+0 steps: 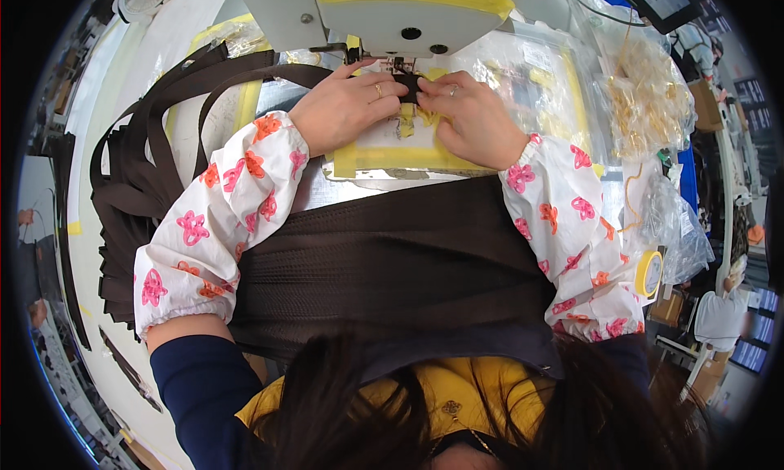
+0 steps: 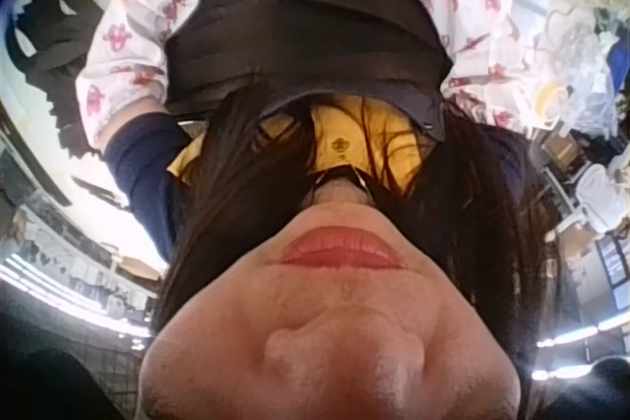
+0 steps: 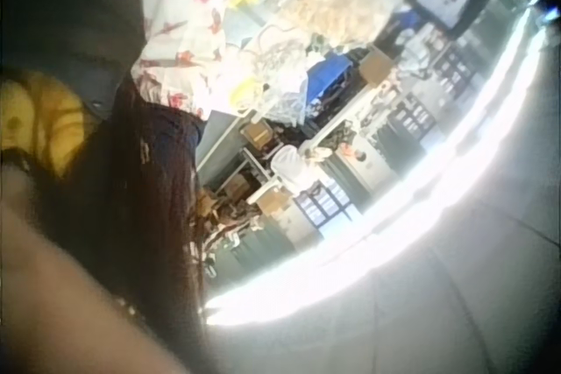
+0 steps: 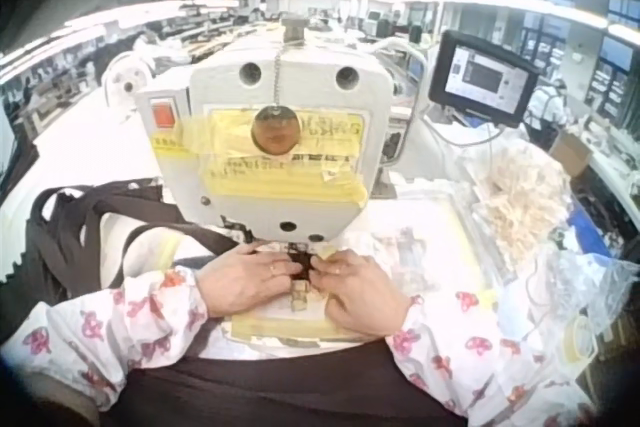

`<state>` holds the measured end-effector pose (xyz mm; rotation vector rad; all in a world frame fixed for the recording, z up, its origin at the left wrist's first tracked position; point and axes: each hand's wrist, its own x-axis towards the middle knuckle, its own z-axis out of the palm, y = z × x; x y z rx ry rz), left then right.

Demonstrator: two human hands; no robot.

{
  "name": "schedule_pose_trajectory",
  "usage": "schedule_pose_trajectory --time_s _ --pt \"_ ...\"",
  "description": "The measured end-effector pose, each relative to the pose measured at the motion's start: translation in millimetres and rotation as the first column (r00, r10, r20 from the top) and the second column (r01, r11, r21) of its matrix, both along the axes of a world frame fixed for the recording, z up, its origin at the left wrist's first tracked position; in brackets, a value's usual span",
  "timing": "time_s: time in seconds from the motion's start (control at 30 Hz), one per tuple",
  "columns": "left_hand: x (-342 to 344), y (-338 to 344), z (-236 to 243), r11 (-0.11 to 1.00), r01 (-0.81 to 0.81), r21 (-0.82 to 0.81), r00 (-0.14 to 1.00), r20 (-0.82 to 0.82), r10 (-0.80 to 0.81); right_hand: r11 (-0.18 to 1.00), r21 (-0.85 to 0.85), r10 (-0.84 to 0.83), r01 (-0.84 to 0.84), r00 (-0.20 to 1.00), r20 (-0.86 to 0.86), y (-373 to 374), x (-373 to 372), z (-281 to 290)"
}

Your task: The person attaches a plastic template sheet to a sewing machine table, then loops fabric straps through metal hardware pieces and sews the strap ends using the sewing machine.

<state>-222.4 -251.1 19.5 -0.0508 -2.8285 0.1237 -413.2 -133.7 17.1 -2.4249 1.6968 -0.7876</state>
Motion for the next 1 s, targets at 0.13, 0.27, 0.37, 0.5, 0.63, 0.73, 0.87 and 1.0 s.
schedule_pose_trajectory --time_s 0.13,0.27,0.37,0.5,0.63,0.73,0.87,1.0 --pt "1.1 1.3 -7.8 0.999 0.000 0.034 0.997 -0.074 0.002 0.999 0.009 -0.047 0.048 0.994 -0.101 2.5 3.7 2.2" --pt "2.9 1.3 -13.9 0.996 -0.028 0.086 0.996 -0.079 0.035 0.998 0.018 -0.057 0.062 0.980 -0.189 1.7 2.2 0.1" --pt "2.3 -3.3 -18.7 0.993 -0.027 0.119 0.991 -0.128 0.042 0.999 -0.018 -0.051 0.048 0.978 -0.202 0.6 -0.3 -0.9" --pt "-2.9 -16.9 -19.0 0.965 -0.055 0.255 0.987 -0.135 0.092 0.997 -0.044 -0.065 0.056 0.966 -0.250 -16.5 -9.1 -3.4" --pt "-10.9 -26.9 -13.1 0.959 -0.050 0.278 0.977 -0.184 0.104 0.998 0.003 -0.053 0.055 0.982 -0.181 -35.0 -24.1 -6.9" --pt "-18.2 -34.6 -8.5 0.933 -0.011 0.360 0.970 -0.222 0.098 0.996 0.035 -0.071 0.078 0.985 -0.155 -39.8 -26.9 -3.2" --pt "0.5 -25.7 -13.4 0.957 -0.168 0.237 0.942 -0.247 0.227 0.994 -0.077 -0.088 0.082 0.993 -0.080 -39.9 -11.5 -14.9" --pt "13.2 -14.0 7.4 0.943 -0.333 0.018 0.934 -0.129 0.332 0.974 -0.185 -0.139 0.132 0.990 -0.029 -24.2 -14.3 -24.0"
